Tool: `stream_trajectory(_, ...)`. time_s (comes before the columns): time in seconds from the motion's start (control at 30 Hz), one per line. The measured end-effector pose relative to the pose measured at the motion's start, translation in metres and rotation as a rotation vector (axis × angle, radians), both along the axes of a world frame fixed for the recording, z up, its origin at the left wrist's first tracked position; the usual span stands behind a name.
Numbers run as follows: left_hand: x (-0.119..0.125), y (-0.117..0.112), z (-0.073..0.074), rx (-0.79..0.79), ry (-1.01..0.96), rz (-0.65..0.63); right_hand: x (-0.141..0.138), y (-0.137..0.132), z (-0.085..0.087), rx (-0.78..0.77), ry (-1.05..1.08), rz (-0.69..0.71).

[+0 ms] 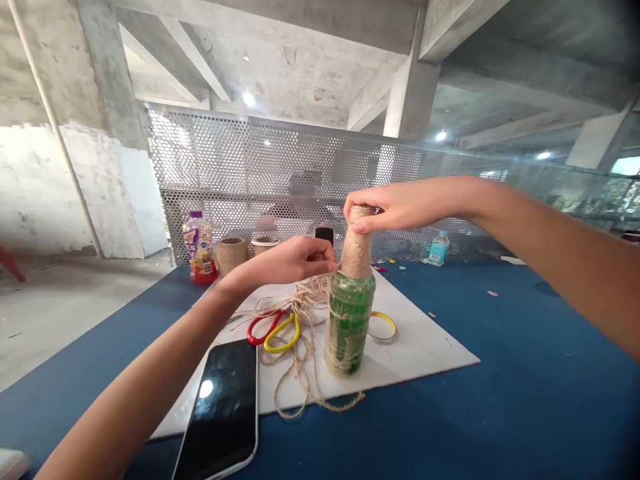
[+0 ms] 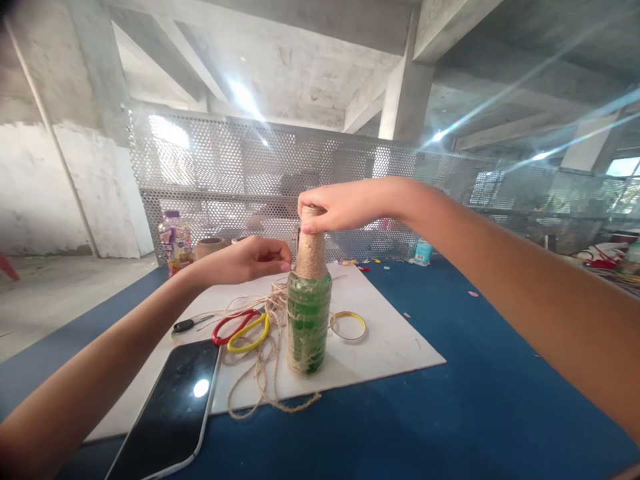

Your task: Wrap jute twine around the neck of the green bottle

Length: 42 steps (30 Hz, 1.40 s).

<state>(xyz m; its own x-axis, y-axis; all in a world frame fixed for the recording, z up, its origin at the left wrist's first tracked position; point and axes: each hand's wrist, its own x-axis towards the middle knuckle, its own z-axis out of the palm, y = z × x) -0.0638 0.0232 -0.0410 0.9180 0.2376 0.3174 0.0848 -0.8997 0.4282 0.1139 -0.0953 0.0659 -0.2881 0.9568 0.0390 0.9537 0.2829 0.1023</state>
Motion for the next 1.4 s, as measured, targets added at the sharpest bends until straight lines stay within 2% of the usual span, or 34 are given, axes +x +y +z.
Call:
stream_trajectory(0.23,0.0,0.002,-0.002,0.037,-0.012,-0.016,-0.005,0.0,-0.001,0.127,-0.07,-0.104)
stream_trajectory(0.5,0.001,0.001,-0.003,0.072,-0.019,-0.032,-0.009,-0.003,0.002,0.031,-0.043,-0.056)
stream_trajectory(1.0,0.001,-0.001,-0.002,0.08,-0.018,-0.036,-0.003,-0.003,-0.002,0.061,-0.055,-0.106)
stream_trajectory(1.07,0.002,-0.001,-0.003,0.099,-0.016,-0.028,-0.003,-0.005,-0.002,0.076,-0.027,-0.104)
stream_trajectory(1.17,0.002,-0.004,-0.002,0.15,-0.023,-0.012,0.007,-0.008,-0.004,0.056,0.128,-0.036)
stream_trajectory(1.23,0.002,-0.007,-0.001,0.182,-0.031,0.003,0.019,-0.01,-0.01,0.02,0.275,0.005)
stream_trajectory(1.3,0.003,-0.01,0.001,0.215,-0.033,0.028,0.036,-0.01,-0.024,0.005,0.418,-0.01)
stream_trajectory(1.4,0.002,-0.013,0.002,0.284,-0.043,0.049,0.06,-0.009,-0.061,0.029,0.478,-0.078)
